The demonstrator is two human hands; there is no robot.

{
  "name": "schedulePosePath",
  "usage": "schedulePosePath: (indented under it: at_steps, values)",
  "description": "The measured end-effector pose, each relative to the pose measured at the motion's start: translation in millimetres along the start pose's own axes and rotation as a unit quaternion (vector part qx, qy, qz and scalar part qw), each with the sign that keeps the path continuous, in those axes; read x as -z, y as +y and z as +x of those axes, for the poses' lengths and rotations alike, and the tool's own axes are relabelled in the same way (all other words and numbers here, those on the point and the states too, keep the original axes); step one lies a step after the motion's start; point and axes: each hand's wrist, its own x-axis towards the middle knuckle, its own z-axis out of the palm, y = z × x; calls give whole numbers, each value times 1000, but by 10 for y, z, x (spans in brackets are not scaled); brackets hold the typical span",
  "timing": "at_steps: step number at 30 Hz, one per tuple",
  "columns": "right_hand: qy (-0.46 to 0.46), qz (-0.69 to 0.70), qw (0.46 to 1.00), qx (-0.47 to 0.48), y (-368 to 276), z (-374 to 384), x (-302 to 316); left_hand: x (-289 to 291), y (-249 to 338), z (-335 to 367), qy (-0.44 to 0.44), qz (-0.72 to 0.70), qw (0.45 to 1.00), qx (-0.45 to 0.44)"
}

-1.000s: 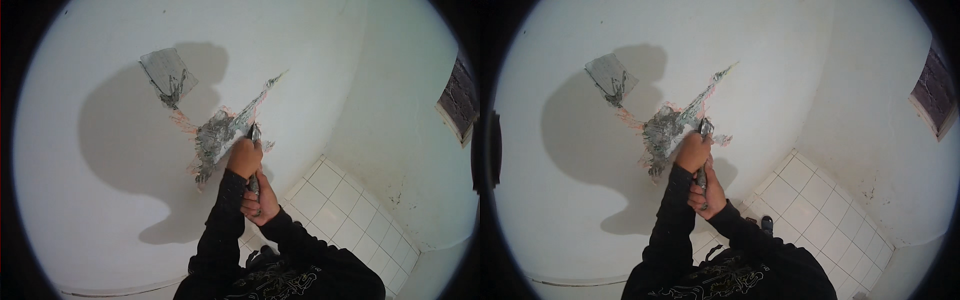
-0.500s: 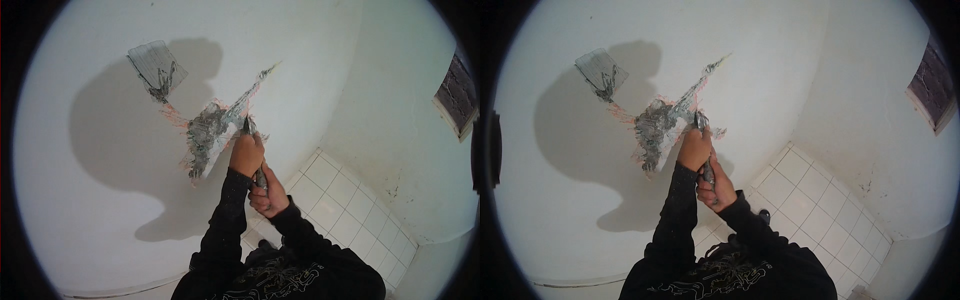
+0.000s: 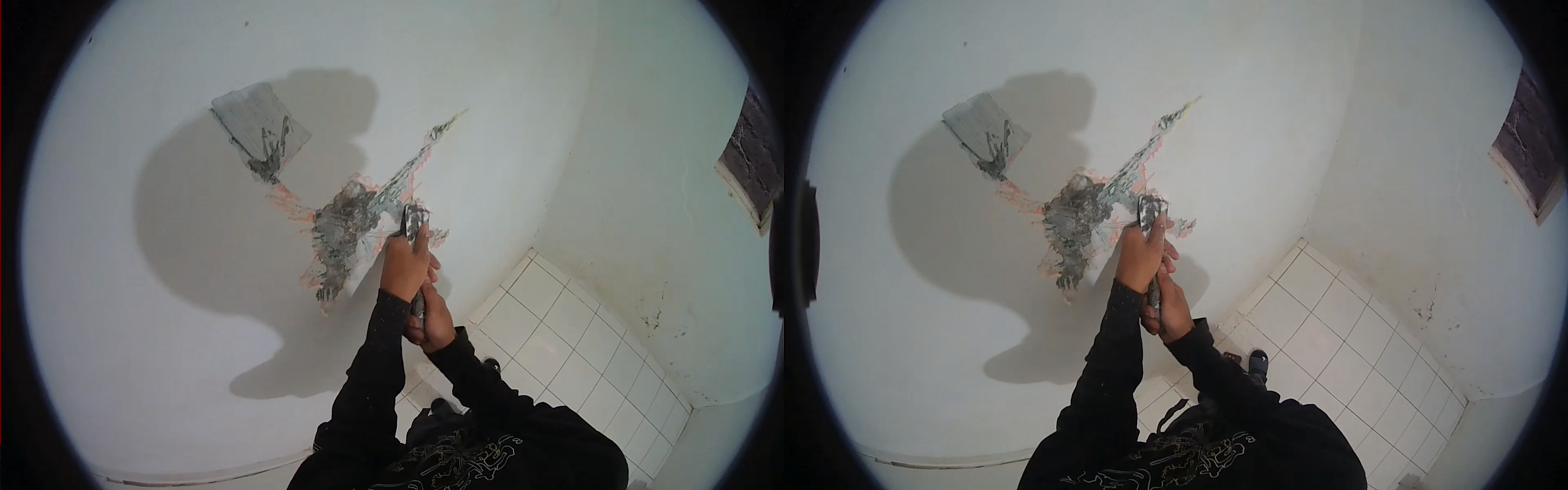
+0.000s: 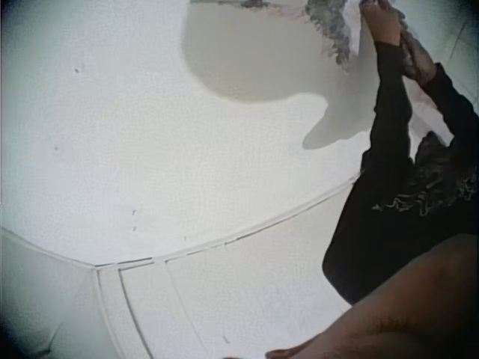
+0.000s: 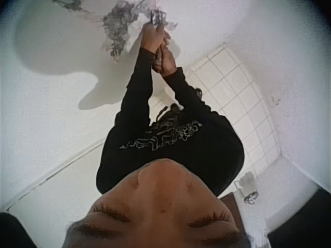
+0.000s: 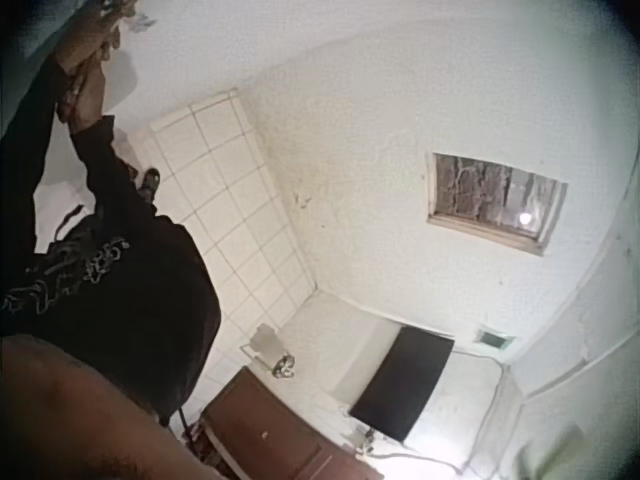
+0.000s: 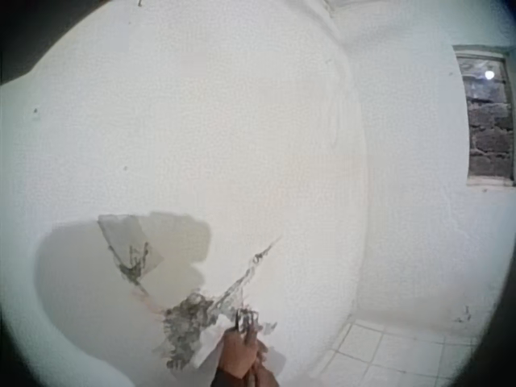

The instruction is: Scraping loose paint and material from a wall using a hand scraper.

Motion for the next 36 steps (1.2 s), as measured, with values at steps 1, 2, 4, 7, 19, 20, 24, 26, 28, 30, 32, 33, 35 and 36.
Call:
schedulePosePath:
  at_steps: [1,2,4,7,19,20,24,26,28,30,32,33,35,36]
  values:
    - [9,-12,1000,7,-11,-5,-17,-12,2,8,1,0,1000,2]
    - [10,-13,1000,5,-28,-10,-41,-21,14,22,2,-1,1000,4]
    - [31,-15,999,28,-68,-6,-111,-1,99,38,1,12,1000,2]
    - [129,-80,980,132,-175,170,-158,-91,324,251,-9,12,999,-36]
    - [114,-26,989,91,41,-296,70,-225,-165,-280,-71,-186,980,-1]
    - [89,-30,994,65,35,-274,47,-166,-151,-277,-74,-183,980,1]
    - [52,16,998,-10,15,-153,-166,27,12,-203,-37,-139,989,18]
    - [0,83,996,-31,51,-80,-211,106,66,-124,-59,-84,994,20]
    - [4,97,995,-23,54,-36,-289,155,130,-73,-71,-63,995,30]
    - [12,111,994,-19,66,-44,-342,176,88,-44,-84,-48,995,33]
    - [38,96,995,2,46,-24,-364,182,90,12,-91,-10,996,19]
    - [38,95,995,0,-3,29,-356,167,106,62,-100,27,995,2]
    - [84,69,990,85,-130,157,-336,55,167,278,-62,117,987,-90]
    - [50,88,992,69,-254,184,-355,1,300,325,-81,33,993,-73]
